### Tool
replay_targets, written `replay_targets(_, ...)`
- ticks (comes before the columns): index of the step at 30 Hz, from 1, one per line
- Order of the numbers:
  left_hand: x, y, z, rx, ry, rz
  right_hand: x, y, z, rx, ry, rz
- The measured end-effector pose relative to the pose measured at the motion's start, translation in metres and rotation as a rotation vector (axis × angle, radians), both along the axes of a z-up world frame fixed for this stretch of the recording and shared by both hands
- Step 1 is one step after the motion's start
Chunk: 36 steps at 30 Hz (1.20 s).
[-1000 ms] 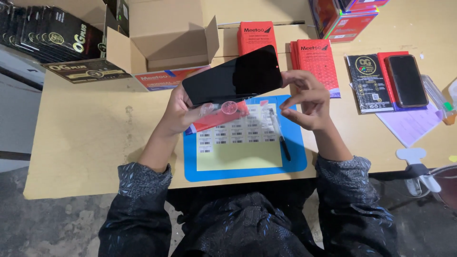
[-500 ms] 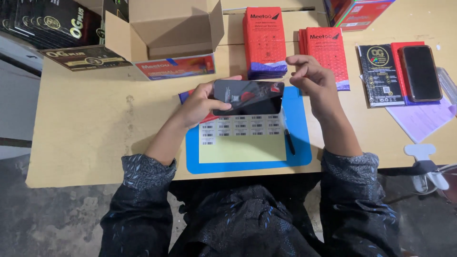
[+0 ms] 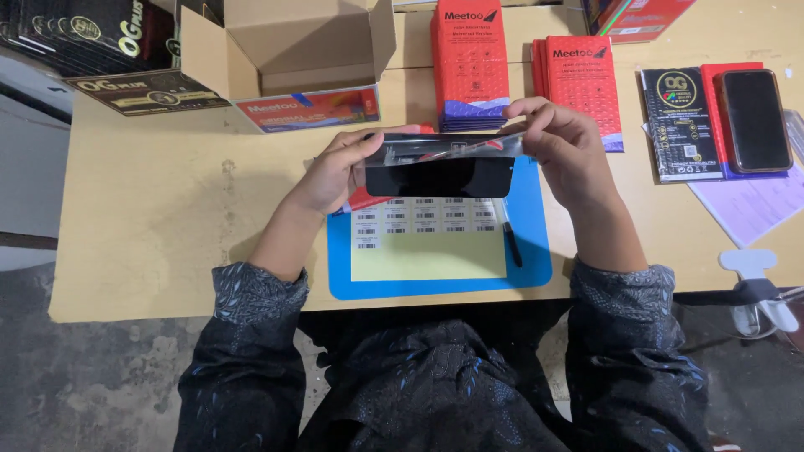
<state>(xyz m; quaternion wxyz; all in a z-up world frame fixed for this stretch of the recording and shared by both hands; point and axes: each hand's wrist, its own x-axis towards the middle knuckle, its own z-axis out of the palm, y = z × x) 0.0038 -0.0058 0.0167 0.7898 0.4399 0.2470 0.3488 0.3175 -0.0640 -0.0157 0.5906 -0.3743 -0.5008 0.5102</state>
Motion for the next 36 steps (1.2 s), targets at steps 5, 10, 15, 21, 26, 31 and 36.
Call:
replay_targets(5,-0.009,0.013,-0.023,0.014,0.049,0.011,-0.010,-0.010,0.013,0.133,-0.067,0.083)
replay_targets(10,-0.011,0.019,-0.035,0.034,0.075,0.031,-0.013,-0.013,0.020,0.196,-0.095,0.140)
replay_targets(15,-0.012,0.003,-0.013,0.255,0.202,-0.008,-0.015,-0.012,0.028,0.200,-0.085,0.103)
replay_targets(21,0.000,0.002,-0.011,0.365,0.477,-0.017,-0.004,-0.016,0.034,0.267,-0.285,0.003)
replay_targets(26,0.008,-0.006,-0.005,0.235,0.490,0.090,0.004,-0.006,0.027,0.240,-0.376,-0.113)
replay_targets(31,0.008,0.004,-0.033,0.269,0.364,0.296,0.013,0.009,0.016,0.068,-0.247,-0.285)
replay_targets(36,0.010,0.004,-0.040,0.125,0.189,0.303,-0.018,0.004,0.031,0.603,-0.784,-0.595)
